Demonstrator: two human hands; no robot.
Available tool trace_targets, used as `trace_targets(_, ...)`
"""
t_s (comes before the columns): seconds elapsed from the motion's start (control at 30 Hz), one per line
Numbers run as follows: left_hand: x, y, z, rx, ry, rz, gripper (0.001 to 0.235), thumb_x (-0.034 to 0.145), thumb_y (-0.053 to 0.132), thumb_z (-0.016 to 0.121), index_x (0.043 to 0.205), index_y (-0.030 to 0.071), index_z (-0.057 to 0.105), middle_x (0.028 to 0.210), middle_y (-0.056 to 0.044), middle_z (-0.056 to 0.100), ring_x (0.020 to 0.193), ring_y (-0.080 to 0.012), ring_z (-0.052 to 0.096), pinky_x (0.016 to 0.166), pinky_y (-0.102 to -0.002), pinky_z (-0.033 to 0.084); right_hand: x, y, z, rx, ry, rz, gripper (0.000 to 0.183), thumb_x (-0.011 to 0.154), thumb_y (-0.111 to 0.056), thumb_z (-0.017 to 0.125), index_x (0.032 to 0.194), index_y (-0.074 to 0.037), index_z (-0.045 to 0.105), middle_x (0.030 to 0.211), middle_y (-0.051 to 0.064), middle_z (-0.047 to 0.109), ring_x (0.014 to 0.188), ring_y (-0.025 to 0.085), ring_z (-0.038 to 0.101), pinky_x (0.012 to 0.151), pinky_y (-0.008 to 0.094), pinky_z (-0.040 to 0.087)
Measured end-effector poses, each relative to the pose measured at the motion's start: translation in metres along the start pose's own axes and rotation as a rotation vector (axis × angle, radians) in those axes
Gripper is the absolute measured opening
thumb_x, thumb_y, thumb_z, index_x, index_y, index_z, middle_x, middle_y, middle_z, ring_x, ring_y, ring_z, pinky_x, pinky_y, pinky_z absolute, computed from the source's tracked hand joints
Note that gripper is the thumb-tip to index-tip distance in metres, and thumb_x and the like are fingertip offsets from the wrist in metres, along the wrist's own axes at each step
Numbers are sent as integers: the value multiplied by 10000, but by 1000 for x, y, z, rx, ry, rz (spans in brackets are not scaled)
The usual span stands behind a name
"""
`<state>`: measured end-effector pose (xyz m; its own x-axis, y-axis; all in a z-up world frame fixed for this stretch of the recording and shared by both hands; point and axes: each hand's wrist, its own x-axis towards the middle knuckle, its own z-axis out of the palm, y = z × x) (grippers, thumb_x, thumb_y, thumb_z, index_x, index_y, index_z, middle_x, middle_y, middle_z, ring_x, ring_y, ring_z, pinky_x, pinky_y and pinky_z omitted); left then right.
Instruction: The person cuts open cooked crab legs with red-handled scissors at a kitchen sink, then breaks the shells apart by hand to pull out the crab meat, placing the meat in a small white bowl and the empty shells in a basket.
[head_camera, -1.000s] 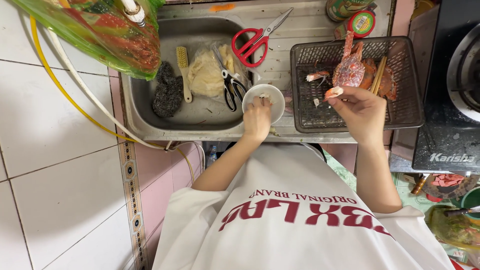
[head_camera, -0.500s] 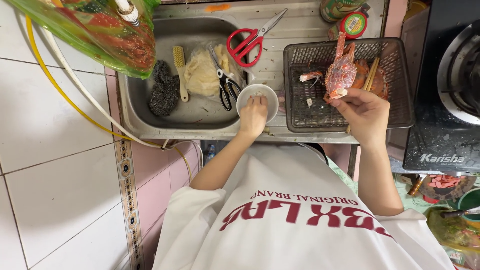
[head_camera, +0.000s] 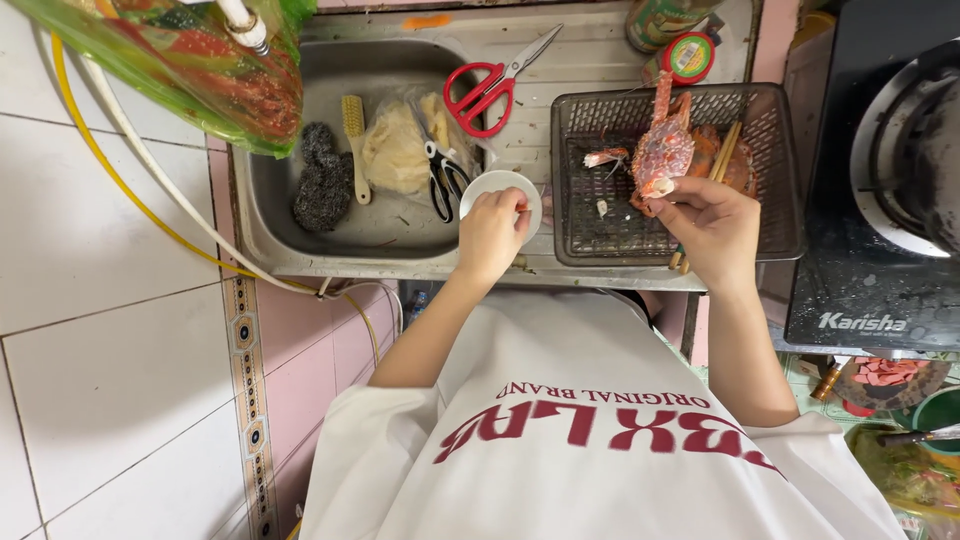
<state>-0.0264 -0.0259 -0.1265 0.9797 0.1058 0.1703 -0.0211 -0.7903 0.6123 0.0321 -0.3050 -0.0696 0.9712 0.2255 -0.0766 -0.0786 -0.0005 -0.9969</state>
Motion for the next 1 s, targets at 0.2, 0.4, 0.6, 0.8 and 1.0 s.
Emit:
trace_targets(0.2, 38, 62, 18, -28, -296, 311, 71, 772, 124, 734, 838, 124, 710, 817, -23, 728, 876, -267, 656, 682, -430, 537, 2, -1, -11, -57, 13, 41, 216, 983, 111, 713, 1193, 101, 664, 1142, 132, 738, 1023, 157, 704, 852, 257, 566)
trace_targets(0.4, 44, 33, 27, -74, -227, 467, 195, 724, 78, 696, 901, 122, 765, 872, -49, 740, 906, -296, 660, 784, -455, 563, 4, -4, -12, -67, -18, -2, 211, 980, 106, 726, 1183, 104, 667, 1146, 132, 729, 1055, 162, 713, 914, 265, 593)
trace_targets(0.6, 4, -35, 9, 273, -430, -132, 164, 773, 227, 775, 870, 95, 786, 795, -140, 727, 773, -357, 730, 659, -470, 566, 6, -10, -3, -18, -61, 6, 211, 973, 101, 721, 1174, 108, 657, 1150, 134, 725, 1075, 174, 726, 954, 287, 603)
trace_targets(0.8, -22, -73, 80, 498, -215, -256, 213, 903, 214, 670, 766, 94, 781, 760, -147, 740, 705, -299, 751, 593, -406, 583, 7, -16, 13, -55, -72, 14, 226, 966, 99, 723, 1183, 106, 659, 1140, 133, 730, 1077, 178, 726, 975, 291, 593)
trace_targets(1.0, -18, -99, 131, 550, -285, -287, 213, 882, 116, 607, 763, 114, 784, 737, -117, 759, 664, -268, 756, 542, -385, 574, 9, -18, 36, -42, -56, -6, 219, 973, 106, 720, 1184, 99, 664, 1132, 123, 728, 1081, 172, 716, 986, 292, 591)
